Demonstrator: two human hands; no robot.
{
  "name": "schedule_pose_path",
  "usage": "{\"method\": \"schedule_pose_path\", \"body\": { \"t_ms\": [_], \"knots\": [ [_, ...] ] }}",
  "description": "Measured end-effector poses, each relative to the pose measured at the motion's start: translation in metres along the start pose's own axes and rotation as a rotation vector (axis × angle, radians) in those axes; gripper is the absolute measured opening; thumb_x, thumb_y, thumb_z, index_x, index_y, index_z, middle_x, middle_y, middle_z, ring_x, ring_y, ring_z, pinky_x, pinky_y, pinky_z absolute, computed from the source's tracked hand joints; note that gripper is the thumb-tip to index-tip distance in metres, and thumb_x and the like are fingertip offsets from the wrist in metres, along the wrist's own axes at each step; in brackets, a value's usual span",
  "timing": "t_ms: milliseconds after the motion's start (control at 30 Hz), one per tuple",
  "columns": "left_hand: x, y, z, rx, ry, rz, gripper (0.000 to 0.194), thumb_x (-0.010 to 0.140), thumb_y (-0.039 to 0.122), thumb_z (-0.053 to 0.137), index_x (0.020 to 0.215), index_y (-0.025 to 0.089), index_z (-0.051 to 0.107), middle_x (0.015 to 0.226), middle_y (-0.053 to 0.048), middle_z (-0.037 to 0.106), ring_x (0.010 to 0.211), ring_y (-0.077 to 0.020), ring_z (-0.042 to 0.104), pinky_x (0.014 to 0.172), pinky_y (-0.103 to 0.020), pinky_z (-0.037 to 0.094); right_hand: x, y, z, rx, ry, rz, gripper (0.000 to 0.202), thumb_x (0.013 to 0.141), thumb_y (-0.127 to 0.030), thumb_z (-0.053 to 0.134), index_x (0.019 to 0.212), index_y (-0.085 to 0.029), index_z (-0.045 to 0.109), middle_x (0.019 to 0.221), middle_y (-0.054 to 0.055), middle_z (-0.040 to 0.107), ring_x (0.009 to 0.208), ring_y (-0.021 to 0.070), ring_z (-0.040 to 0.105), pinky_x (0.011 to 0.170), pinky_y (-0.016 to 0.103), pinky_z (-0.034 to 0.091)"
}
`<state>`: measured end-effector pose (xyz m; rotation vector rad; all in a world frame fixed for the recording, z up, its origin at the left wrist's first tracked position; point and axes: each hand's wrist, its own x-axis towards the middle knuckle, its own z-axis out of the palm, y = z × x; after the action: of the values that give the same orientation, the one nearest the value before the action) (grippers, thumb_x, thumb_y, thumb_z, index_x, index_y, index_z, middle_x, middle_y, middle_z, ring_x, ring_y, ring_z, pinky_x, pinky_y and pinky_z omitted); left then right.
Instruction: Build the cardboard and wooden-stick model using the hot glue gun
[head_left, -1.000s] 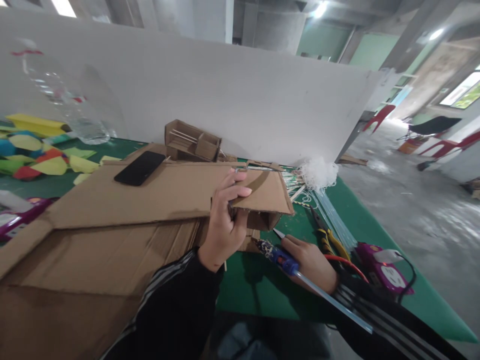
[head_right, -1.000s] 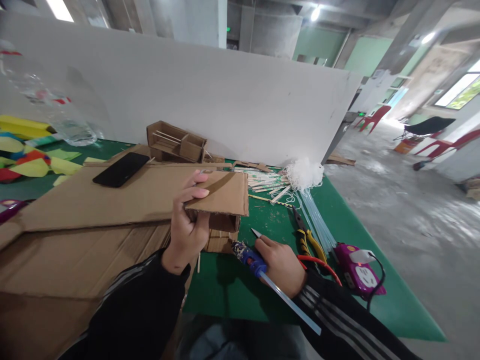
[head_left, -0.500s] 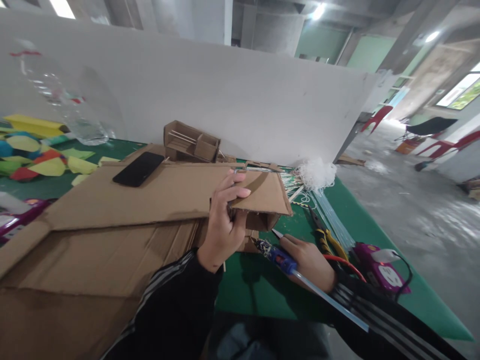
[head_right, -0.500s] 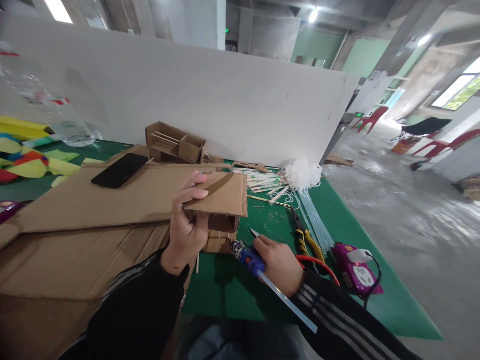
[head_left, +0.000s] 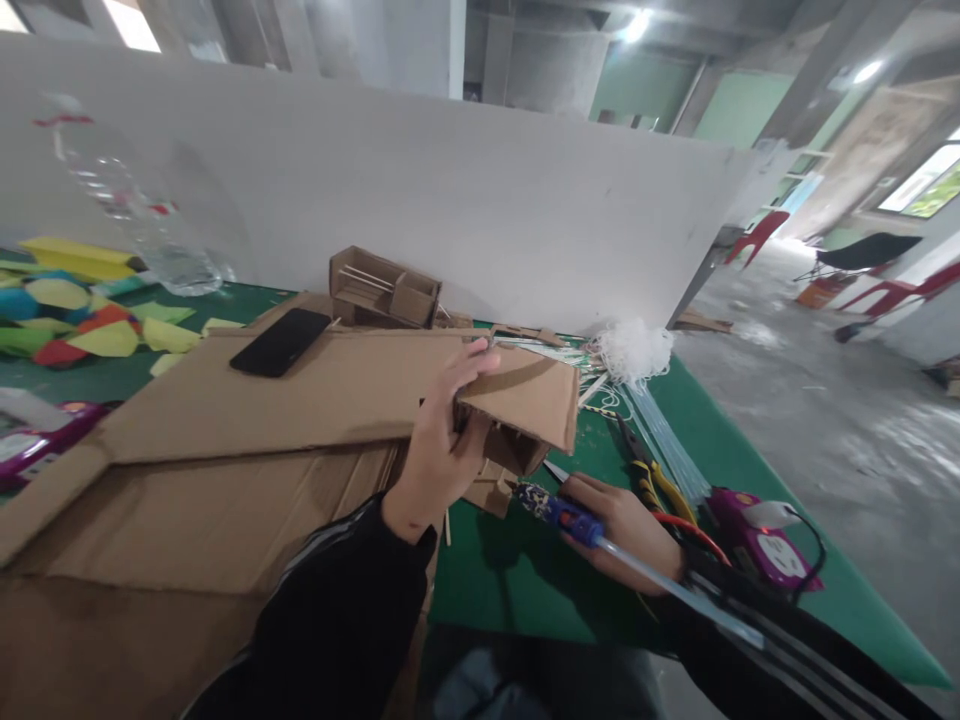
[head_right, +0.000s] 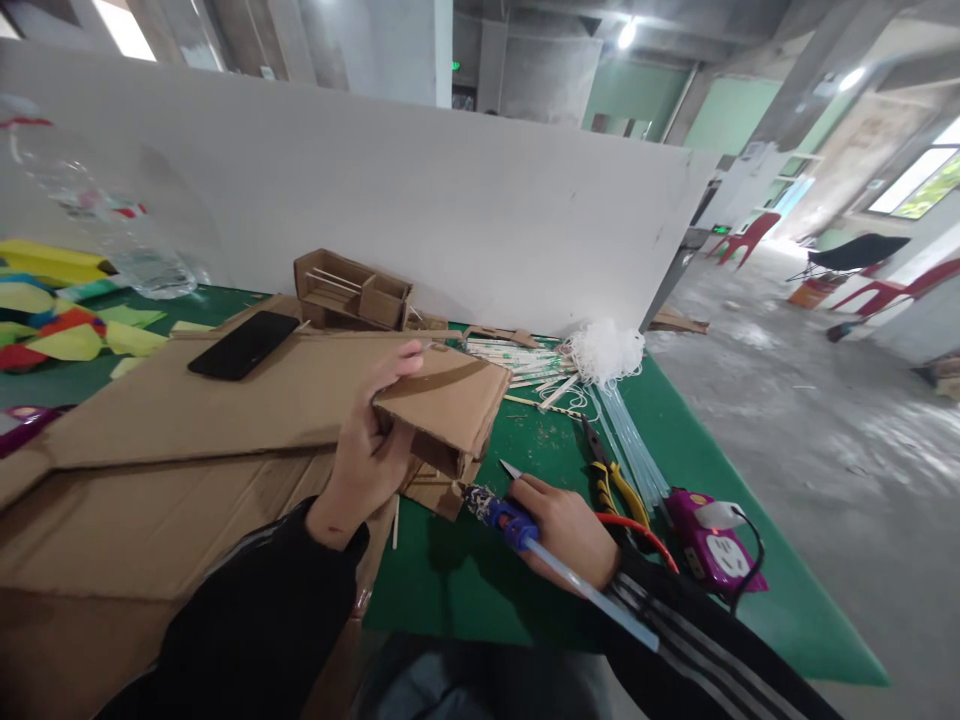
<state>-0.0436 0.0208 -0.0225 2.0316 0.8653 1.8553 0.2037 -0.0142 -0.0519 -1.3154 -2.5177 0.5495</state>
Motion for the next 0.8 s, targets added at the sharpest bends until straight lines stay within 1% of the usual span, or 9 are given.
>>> {"method": "schedule_pose_path", "body": {
  "t_ms": [67, 133, 233, 300, 333, 467, 567, 700, 800],
  "knots": [
    [0.0, -0.001, -0.002, -0.024, -0.031, -0.092, 0.046, 0.097, 0.012, 0.051, 0.14, 0.027, 0.047, 0.147, -0.01, 0.052, 0.14, -0.0242, 0.047, 0.12, -0.049, 0.036, 0.001, 0.0, 0.002, 0.148, 0.043, 0.065, 0.007, 0.085, -0.028, 0.058, 0.084, -0.022, 0.055, 0.083, 0.003, 0.062, 0.073, 0.0182, 0.059, 0.067, 0.031, 0.045],
    [0.001, 0.0, -0.003, -0.017, -0.054, -0.153, 0.047, 0.097, 0.015, 0.053, 0.141, 0.029, 0.048, 0.146, -0.009, 0.054, 0.138, -0.024, 0.05, 0.119, -0.048, 0.038, 0.004, 0.0, 0.004, 0.339, 0.055, 0.178, 0.014, 0.084, -0.034, 0.062, 0.083, -0.022, 0.056, 0.075, 0.001, 0.062, 0.065, 0.0162, 0.058, 0.061, 0.029, 0.046],
    [0.003, 0.002, -0.005, 0.019, -0.062, -0.141, 0.045, 0.097, 0.014, 0.053, 0.139, 0.029, 0.05, 0.144, -0.008, 0.056, 0.137, -0.023, 0.051, 0.117, -0.045, 0.04, 0.01, 0.002, 0.006, 0.522, -0.06, 0.406, 0.022, 0.084, -0.043, 0.063, 0.087, -0.022, 0.058, 0.054, -0.006, 0.053, 0.043, 0.0123, 0.049, 0.043, 0.025, 0.04],
    [0.003, 0.003, -0.006, 0.024, -0.062, -0.113, 0.045, 0.097, 0.012, 0.051, 0.138, 0.029, 0.05, 0.144, -0.007, 0.056, 0.136, -0.0217, 0.051, 0.116, -0.043, 0.041, 0.014, 0.004, 0.006, 0.551, -0.117, 0.506, 0.025, 0.084, -0.045, 0.062, 0.083, -0.022, 0.055, 0.043, -0.01, 0.044, 0.034, 0.0104, 0.042, 0.035, 0.023, 0.034],
    [0.003, 0.003, -0.006, 0.021, -0.066, -0.102, 0.045, 0.097, 0.012, 0.051, 0.138, 0.029, 0.05, 0.144, -0.007, 0.055, 0.136, -0.0212, 0.051, 0.116, -0.042, 0.041, 0.015, 0.006, 0.004, 0.566, -0.116, 0.53, 0.025, 0.083, -0.045, 0.062, 0.081, -0.022, 0.053, 0.041, -0.01, 0.042, 0.033, 0.0098, 0.042, 0.034, 0.022, 0.034],
    [0.004, 0.001, -0.007, 0.001, -0.087, -0.094, 0.045, 0.097, 0.012, 0.052, 0.138, 0.029, 0.05, 0.144, -0.007, 0.055, 0.138, -0.0217, 0.049, 0.119, -0.044, 0.038, 0.02, 0.012, -0.003, 0.673, -0.081, 0.547, 0.025, 0.077, -0.043, 0.066, 0.078, -0.019, 0.057, 0.048, -0.008, 0.052, 0.036, 0.0081, 0.044, 0.033, 0.02, 0.039],
    [0.005, -0.002, -0.007, -0.035, -0.101, -0.122, 0.041, 0.098, 0.013, 0.05, 0.136, 0.028, 0.052, 0.145, -0.008, 0.054, 0.141, -0.0228, 0.046, 0.119, -0.046, 0.038, 0.022, 0.013, -0.006, 0.724, -0.09, 0.544, 0.024, 0.076, -0.041, 0.066, 0.078, -0.017, 0.061, 0.054, -0.005, 0.058, 0.037, 0.0074, 0.046, 0.032, 0.019, 0.041],
    [0.007, -0.003, -0.005, -0.085, -0.089, -0.105, 0.037, 0.099, 0.017, 0.051, 0.135, 0.028, 0.053, 0.145, -0.008, 0.054, 0.143, -0.0239, 0.044, 0.119, -0.048, 0.039, 0.024, 0.011, -0.001, 0.712, -0.105, 0.56, 0.025, 0.078, -0.042, 0.065, 0.074, -0.017, 0.063, 0.041, -0.008, 0.048, 0.033, 0.0079, 0.043, 0.032, 0.019, 0.039],
    [0.006, -0.002, -0.003, -0.096, -0.078, -0.092, 0.036, 0.099, 0.018, 0.051, 0.134, 0.029, 0.054, 0.144, -0.008, 0.055, 0.143, -0.0246, 0.044, 0.119, -0.05, 0.038, 0.025, 0.009, 0.003, 0.703, -0.103, 0.57, 0.027, 0.077, -0.043, 0.066, 0.072, -0.017, 0.063, 0.039, -0.008, 0.047, 0.032, 0.0077, 0.042, 0.033, 0.019, 0.038]
  ]
}}
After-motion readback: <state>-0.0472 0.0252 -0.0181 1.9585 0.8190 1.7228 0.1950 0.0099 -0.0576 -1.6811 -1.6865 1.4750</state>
